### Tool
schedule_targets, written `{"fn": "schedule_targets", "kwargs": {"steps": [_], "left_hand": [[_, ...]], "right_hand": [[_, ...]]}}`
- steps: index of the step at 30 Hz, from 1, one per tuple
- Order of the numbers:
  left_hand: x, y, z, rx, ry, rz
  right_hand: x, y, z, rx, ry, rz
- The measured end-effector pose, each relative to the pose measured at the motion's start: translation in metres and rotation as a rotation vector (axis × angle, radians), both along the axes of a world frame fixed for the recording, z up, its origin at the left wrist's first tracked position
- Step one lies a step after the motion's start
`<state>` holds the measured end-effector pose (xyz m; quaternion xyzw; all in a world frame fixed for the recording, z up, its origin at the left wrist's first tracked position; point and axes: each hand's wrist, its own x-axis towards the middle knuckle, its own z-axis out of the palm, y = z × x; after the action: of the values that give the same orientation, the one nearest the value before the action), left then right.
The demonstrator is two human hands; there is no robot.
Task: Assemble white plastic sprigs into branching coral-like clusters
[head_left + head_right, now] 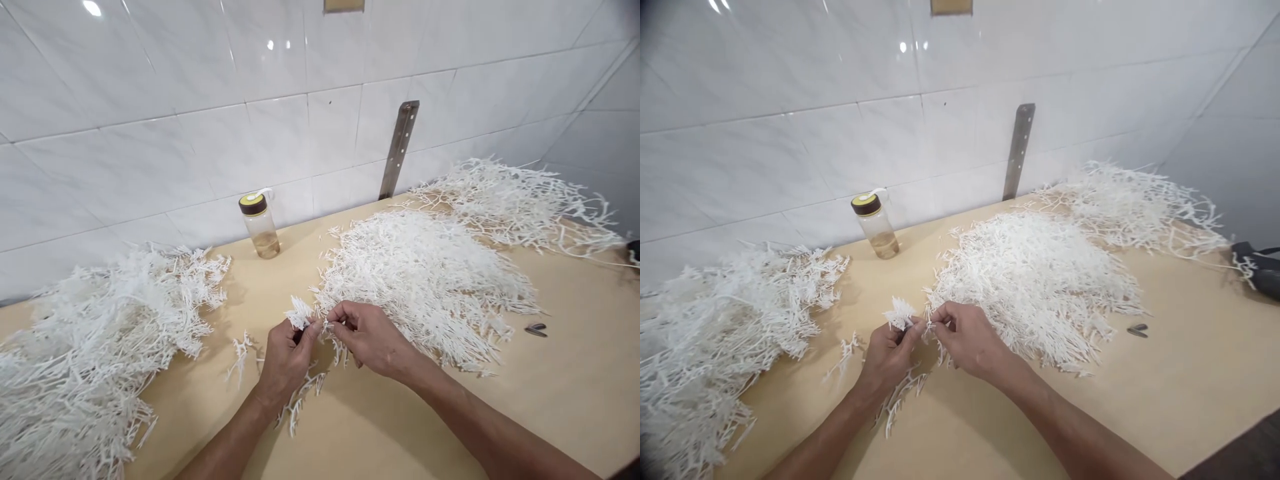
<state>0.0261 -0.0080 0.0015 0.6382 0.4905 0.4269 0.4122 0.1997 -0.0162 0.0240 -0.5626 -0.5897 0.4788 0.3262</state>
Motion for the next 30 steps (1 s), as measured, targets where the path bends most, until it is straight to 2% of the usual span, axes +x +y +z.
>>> {"fn": "schedule_targets", "kwargs": {"steps": [11,19,25,30], "left_hand": [[-0.003,0.000,-0.005,-0.009,0.049,-0.045],[-0.003,0.002,-0.008,0.032,0.121,-0.064],[-0.004,0.005,-0.008,0.037,0.142,-0.117],[-0.002,0.006,-0.004,0.141,0.264,-0.092]], "right_hand": [[0.003,0.002,-0.001,0.053,0.034,0.088],[0.003,0.001,0.004,0.054,-0.019,0.067],[0.000,-0.003,-0.004,0.183,-0.181,0.060],[-0.006,-0.005,-0.010,0.395,-0.405,0.032]]}}
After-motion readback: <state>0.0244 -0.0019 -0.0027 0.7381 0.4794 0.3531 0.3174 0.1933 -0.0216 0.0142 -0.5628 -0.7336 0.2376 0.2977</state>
